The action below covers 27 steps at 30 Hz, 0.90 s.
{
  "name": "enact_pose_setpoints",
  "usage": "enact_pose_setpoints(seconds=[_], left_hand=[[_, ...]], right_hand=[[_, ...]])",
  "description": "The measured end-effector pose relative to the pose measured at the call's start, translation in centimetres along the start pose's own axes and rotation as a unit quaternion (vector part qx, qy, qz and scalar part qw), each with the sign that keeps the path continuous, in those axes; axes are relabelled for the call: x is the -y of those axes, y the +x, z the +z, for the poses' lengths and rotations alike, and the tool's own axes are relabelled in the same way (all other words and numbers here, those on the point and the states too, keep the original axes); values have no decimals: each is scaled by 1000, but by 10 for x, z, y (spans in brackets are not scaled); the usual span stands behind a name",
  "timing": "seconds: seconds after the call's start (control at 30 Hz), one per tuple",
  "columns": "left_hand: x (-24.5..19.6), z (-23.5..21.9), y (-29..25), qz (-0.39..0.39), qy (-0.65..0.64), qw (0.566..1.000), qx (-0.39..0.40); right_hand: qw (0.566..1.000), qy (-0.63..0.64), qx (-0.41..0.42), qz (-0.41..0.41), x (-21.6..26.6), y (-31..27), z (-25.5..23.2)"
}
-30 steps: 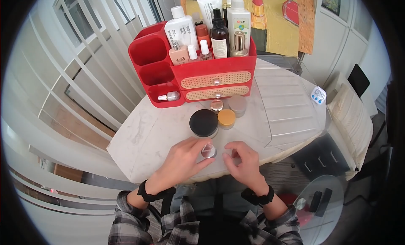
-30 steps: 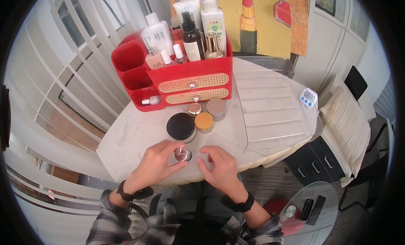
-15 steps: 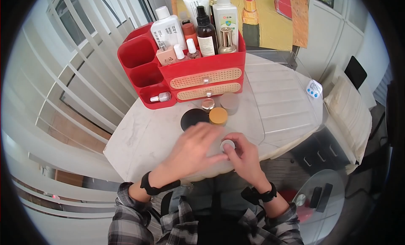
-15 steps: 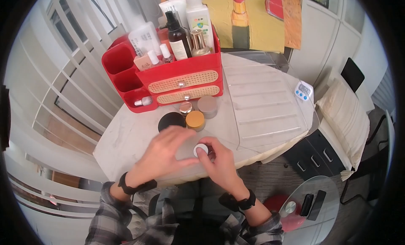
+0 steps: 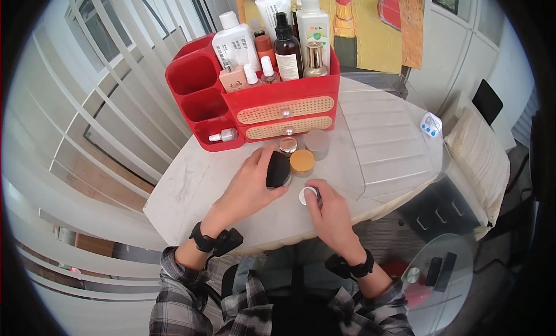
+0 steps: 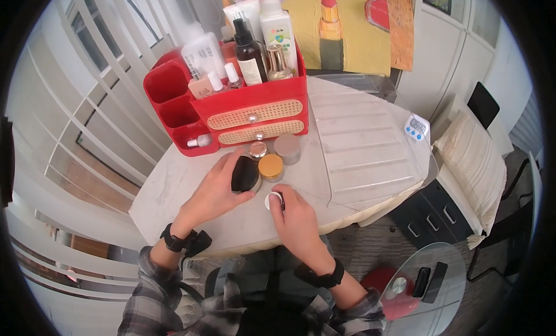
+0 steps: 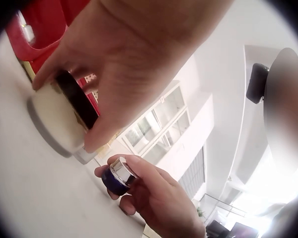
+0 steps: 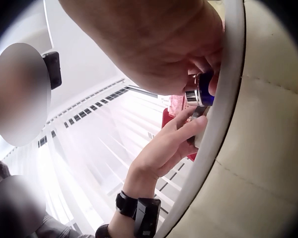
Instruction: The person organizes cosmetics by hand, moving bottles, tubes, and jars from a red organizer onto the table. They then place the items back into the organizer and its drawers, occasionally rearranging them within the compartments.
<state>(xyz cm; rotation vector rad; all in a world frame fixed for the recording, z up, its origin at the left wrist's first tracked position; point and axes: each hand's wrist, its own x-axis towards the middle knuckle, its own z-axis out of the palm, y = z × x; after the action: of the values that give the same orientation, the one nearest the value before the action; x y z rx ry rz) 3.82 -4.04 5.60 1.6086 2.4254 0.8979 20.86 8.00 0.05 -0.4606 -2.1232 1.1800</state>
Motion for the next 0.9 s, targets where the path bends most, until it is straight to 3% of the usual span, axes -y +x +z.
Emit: enact_pose_setpoints(seconds=[0.1, 0.27, 0.43, 0.67, 0.73, 0.9], left_hand=[[5, 1, -2, 18, -2, 1000, -3], [-1, -2, -3, -16, 29, 999, -5], [-17, -12, -10, -35, 20, 999, -23], [-23, -13, -10, -20, -7, 998, -59], [-31, -15, -8, -17, -21, 998, -60], [-55, -10, -5, 21, -45, 997, -67]], right_hand=[[998, -63, -20, -23, 1, 3, 6], [986, -156, -50, -37, 0, 4, 15], [967, -208, -97, -112, -11, 9, 18], [976, -168, -87, -107, 2, 6, 6], [976, -106, -39, -189, 14, 3, -1], [981, -71, -69, -170, 19, 6, 3]])
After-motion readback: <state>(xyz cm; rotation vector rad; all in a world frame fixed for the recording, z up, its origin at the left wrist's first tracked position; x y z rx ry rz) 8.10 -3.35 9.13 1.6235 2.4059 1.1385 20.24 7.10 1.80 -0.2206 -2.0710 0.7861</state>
